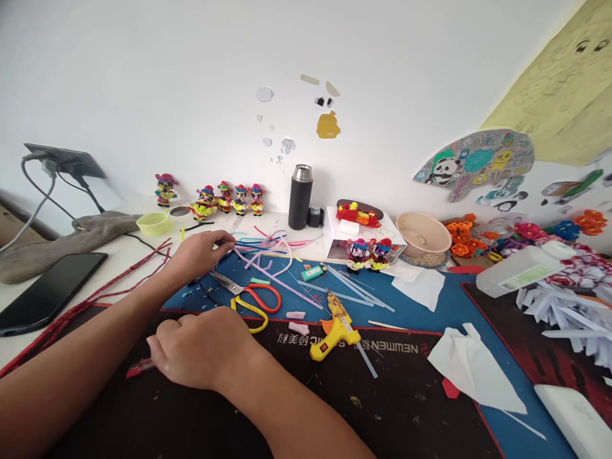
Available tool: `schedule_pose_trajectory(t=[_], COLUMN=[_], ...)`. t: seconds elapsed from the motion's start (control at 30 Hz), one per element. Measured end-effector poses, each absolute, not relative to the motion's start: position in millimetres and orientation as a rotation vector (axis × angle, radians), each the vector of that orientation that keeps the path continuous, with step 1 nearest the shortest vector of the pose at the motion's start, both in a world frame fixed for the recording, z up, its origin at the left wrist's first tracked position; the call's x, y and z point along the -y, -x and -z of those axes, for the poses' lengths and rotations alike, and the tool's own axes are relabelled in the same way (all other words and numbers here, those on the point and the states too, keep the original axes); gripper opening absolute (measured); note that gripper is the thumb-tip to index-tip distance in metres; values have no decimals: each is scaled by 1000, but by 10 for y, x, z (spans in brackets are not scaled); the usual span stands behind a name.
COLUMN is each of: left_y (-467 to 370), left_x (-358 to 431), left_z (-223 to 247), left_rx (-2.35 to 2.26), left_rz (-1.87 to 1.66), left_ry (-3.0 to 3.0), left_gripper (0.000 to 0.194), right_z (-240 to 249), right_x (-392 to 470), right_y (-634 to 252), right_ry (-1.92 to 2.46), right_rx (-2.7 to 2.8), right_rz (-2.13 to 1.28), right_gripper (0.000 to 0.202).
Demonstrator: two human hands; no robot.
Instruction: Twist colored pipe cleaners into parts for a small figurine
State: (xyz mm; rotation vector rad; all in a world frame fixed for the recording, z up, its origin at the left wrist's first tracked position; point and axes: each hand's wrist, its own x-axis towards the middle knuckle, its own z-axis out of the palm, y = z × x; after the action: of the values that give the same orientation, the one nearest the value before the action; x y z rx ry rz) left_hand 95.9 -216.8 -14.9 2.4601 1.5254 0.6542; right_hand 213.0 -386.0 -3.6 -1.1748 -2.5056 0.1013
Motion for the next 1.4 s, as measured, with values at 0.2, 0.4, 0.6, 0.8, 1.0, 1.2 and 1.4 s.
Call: schedule_pose_trajectory(t=[0.2,0.4,0.6,0.8,1.0,1.2,1.4], left_y=[-974,-1036,-1061,-1112,-1088,-1149,-1349], left_x=[2116,2114,2031,1936,1840,2099,2384], left_z=[138,158,178,58,59,106,128], left_rx=[-1451,-1515,-1495,-1504,-1549,-1084,-754], left_rz=[-463,-408,-483,-627,-589,-602,-459], left_ry=[-2656,-2479,-2547,-2653,-2692,-2815,-2869], left_gripper=[28,31,30,31,31,32,29], right_z=[59,52,68,82,59,61,85], right_x=[3859,3851,3849,3851,3844,3860,3862], right_y=[-2129,-2133,-2121,-2115,-2121,-2130,-2136], right_ry=[1187,1178,1170,1164,1163,1145,1157], right_rx=[2523,2531,2535,2542,2566,2544,2551], right_rz=[-118,-109,-100,-93,-108,-114,-143], right_gripper=[35,35,36,36,35,33,34])
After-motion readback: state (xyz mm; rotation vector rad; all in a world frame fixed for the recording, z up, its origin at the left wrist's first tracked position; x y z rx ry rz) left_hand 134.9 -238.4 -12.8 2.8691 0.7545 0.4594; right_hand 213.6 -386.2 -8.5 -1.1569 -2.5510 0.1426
